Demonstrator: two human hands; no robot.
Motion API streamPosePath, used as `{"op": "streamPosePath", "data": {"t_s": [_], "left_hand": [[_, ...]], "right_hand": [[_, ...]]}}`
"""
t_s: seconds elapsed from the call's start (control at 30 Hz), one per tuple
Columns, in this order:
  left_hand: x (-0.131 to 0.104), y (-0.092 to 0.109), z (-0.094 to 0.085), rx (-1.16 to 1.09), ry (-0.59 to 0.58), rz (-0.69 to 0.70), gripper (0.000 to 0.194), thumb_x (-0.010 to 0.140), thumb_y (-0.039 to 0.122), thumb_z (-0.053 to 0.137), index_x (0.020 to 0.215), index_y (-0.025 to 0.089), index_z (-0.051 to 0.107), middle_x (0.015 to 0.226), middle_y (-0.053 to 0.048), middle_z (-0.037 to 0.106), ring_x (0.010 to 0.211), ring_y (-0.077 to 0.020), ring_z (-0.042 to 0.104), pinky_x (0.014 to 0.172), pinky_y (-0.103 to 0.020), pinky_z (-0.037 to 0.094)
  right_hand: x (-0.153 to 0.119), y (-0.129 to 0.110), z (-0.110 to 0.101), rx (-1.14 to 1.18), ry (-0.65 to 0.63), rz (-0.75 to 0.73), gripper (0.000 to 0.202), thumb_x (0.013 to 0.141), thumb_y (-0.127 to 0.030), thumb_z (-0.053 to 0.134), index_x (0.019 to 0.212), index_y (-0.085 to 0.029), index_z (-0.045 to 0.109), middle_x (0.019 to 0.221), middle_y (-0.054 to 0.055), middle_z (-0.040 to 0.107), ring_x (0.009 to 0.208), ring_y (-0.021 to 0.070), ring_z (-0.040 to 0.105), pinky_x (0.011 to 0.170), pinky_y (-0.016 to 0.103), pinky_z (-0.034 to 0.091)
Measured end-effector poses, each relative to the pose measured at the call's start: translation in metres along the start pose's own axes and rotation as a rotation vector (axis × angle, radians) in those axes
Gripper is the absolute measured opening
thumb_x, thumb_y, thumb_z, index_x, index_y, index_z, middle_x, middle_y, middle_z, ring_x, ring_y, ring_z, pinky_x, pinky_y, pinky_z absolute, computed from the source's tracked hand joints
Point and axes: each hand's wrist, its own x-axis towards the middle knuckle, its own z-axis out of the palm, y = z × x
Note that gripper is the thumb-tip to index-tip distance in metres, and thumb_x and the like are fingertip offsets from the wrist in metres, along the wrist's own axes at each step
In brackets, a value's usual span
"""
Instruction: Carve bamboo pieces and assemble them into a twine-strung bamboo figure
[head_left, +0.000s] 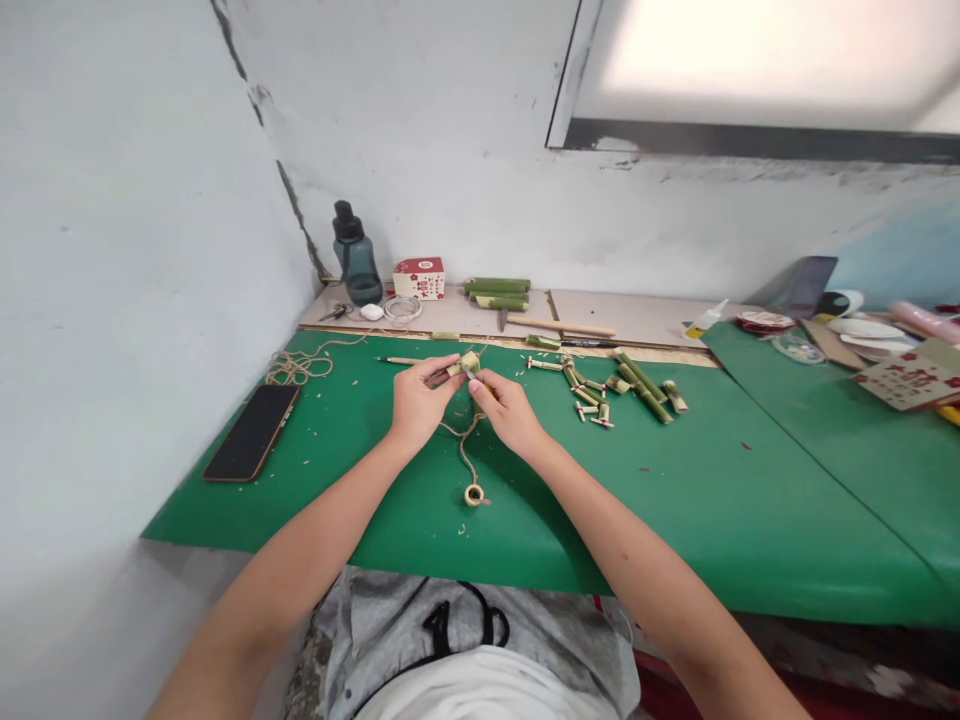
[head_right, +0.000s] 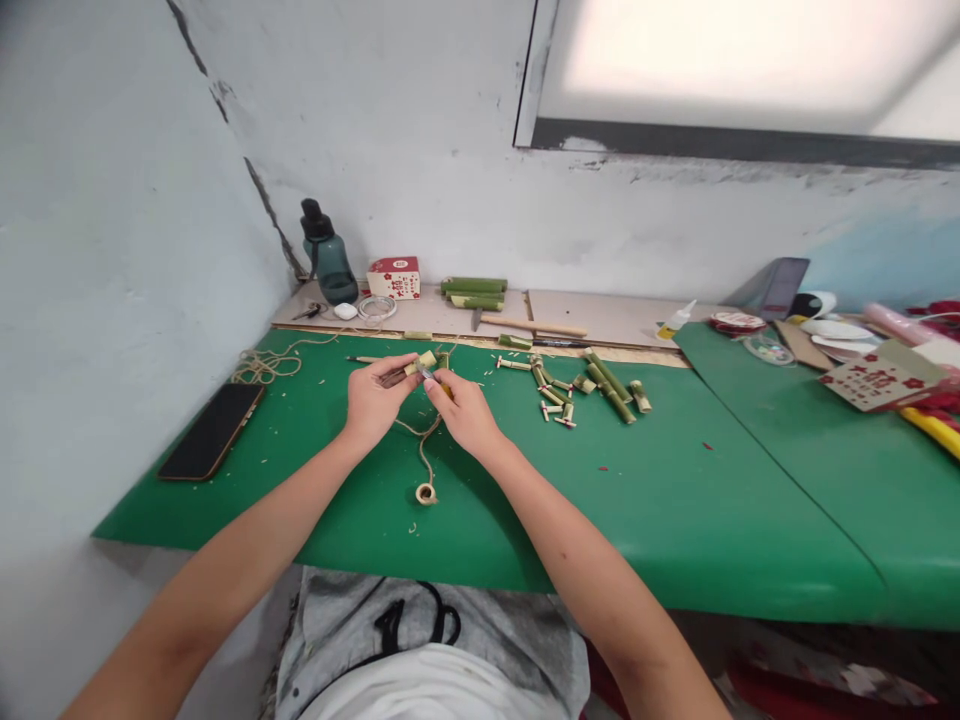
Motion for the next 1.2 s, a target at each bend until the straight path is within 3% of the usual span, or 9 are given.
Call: {"op": "streamPosePath", "data": {"t_s": [0.13,0.43,0.6,0.63,0.7,0.9,1.0,1.2], "left_hand": [[-0.001,0.002,0.0,0.035,0.007,0.047,0.033,0.075,0.032,0.084,0.105,0.019,0.081,0.107,-0.008,0.079,0.096,-0.0241,0.077,0.098,-0.043,0.062],[0.008,0.002,0.006,0.026,0.014,-0.088,0.035,0.069,0.028,0.087,0.101,0.015,0.081,0.1,-0.011,0.081,0.093,-0.0286,0.078,0.097,-0.049,0.062],[0.008,0.005,-0.005,0.079,0.021,-0.039,0.035,0.073,0.029,0.085,0.104,0.016,0.081,0.103,-0.01,0.081,0.095,-0.0264,0.078,0.098,-0.047,0.062],[0.008,0.004,-0.006,0.075,0.03,-0.041,0.034,0.073,0.028,0.084,0.105,0.016,0.081,0.103,-0.01,0.081,0.095,-0.0262,0.078,0.098,-0.046,0.062],[0.008,0.001,-0.006,0.06,0.03,-0.058,0.034,0.073,0.028,0.084,0.104,0.015,0.08,0.102,-0.011,0.081,0.094,-0.0261,0.078,0.097,-0.046,0.062],[0.003,-0.006,0.001,0.027,-0.032,-0.073,0.036,0.074,0.032,0.084,0.105,0.016,0.079,0.106,-0.011,0.08,0.096,-0.0253,0.077,0.096,-0.044,0.061],[0.003,-0.005,0.002,-0.025,-0.021,-0.098,0.038,0.069,0.034,0.088,0.101,0.015,0.079,0.101,-0.011,0.08,0.094,-0.0251,0.077,0.095,-0.043,0.061],[0.009,0.0,0.0,-0.307,-0.017,-0.372,0.048,0.061,0.033,0.095,0.099,0.011,0.077,0.093,-0.011,0.08,0.083,-0.0235,0.078,0.096,-0.045,0.058]], "right_hand": [[0.0,-0.002,-0.002,-0.096,0.025,0.025,0.038,0.103,-0.053,0.041,0.092,-0.022,0.059,0.065,-0.003,0.049,0.06,0.014,0.043,0.06,0.025,0.029],[0.007,0.004,-0.001,-0.331,0.164,0.108,0.035,0.101,-0.053,0.047,0.099,-0.023,0.066,0.07,0.001,0.064,0.059,0.016,0.049,0.059,0.027,0.025],[0.016,0.034,-0.044,-0.256,0.591,0.196,0.044,0.101,-0.055,0.04,0.079,-0.021,0.057,0.064,0.0,0.053,0.059,0.0154,0.042,0.06,0.027,0.027],[0.017,0.037,-0.049,-0.259,0.624,0.181,0.044,0.101,-0.055,0.04,0.077,-0.021,0.055,0.061,-0.002,0.049,0.06,0.0153,0.04,0.06,0.027,0.027],[0.016,0.039,-0.051,-0.235,0.589,0.146,0.044,0.101,-0.055,0.04,0.077,-0.022,0.053,0.06,-0.003,0.044,0.059,0.0148,0.038,0.06,0.027,0.026],[0.011,0.019,-0.019,-0.203,0.331,0.089,0.038,0.101,-0.055,0.043,0.088,-0.022,0.058,0.063,-0.003,0.049,0.058,0.0146,0.043,0.059,0.027,0.028],[0.008,0.018,-0.015,-0.219,0.259,0.097,0.037,0.101,-0.055,0.044,0.092,-0.022,0.06,0.063,-0.003,0.051,0.058,0.0146,0.045,0.06,0.026,0.029],[0.006,0.018,-0.019,-0.24,0.235,0.111,0.038,0.1,-0.054,0.044,0.094,-0.021,0.062,0.066,-0.002,0.056,0.059,0.014,0.046,0.059,0.026,0.029]]}}
